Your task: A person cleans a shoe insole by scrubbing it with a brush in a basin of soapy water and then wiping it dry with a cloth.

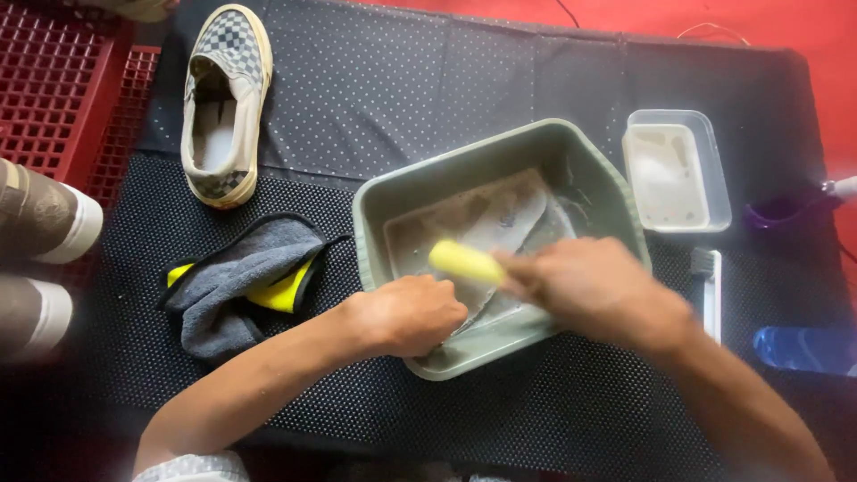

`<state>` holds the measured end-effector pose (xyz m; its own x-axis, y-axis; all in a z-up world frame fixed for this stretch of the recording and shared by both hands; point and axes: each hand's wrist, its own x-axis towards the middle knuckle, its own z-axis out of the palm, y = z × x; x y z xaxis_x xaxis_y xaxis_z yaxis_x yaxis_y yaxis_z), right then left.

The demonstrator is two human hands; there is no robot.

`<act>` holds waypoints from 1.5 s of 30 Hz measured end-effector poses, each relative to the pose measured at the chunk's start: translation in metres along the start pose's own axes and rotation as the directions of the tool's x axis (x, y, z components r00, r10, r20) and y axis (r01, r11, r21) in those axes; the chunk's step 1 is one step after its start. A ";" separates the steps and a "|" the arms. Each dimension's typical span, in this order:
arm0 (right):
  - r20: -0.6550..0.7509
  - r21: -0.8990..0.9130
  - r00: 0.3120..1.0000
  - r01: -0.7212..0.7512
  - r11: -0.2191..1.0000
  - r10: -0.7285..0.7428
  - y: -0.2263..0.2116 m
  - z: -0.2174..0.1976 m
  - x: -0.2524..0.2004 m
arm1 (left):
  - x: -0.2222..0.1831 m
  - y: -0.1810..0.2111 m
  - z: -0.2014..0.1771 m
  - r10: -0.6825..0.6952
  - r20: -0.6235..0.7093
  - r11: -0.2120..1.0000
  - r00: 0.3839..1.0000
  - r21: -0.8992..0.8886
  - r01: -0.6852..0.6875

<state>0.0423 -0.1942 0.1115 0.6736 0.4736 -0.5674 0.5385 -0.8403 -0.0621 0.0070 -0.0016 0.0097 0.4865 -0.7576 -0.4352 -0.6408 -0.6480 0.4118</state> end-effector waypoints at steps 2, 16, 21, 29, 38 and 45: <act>0.023 -0.034 0.999 0.026 0.999 -0.026 -0.008 0.007 0.002 | 0.003 -0.001 0.006 0.009 0.005 1.000 1.000 0.019 -0.009; 0.085 -0.009 0.996 0.014 1.000 -0.013 -0.010 -0.005 -0.007 | 0.006 -0.002 0.001 0.005 0.058 1.000 0.998 0.003 -0.005; 0.004 -0.077 0.979 -0.204 0.976 0.204 0.041 0.008 0.013 | 0.004 -0.003 0.001 -0.017 0.061 1.000 0.998 -0.015 0.018; 0.165 -0.168 0.977 -0.106 0.980 0.134 0.029 0.022 0.004 | 0.001 0.002 -0.008 -0.040 0.137 0.999 0.990 0.020 0.038; 0.016 -0.299 0.909 -0.393 0.870 0.417 0.056 0.011 0.007 | 0.004 0.000 -0.003 -0.012 0.139 0.998 0.990 0.066 0.002; 0.190 -0.228 0.979 -0.028 0.973 0.073 0.024 0.026 -0.005 | 0.003 0.002 -0.009 -0.044 0.140 0.999 0.989 0.008 0.044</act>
<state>0.0387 -0.2235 0.0911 0.6022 0.3525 -0.7163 0.6211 -0.7706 0.1429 0.0126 -0.0056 0.0158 0.4267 -0.7096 -0.5607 -0.6234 -0.6799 0.3861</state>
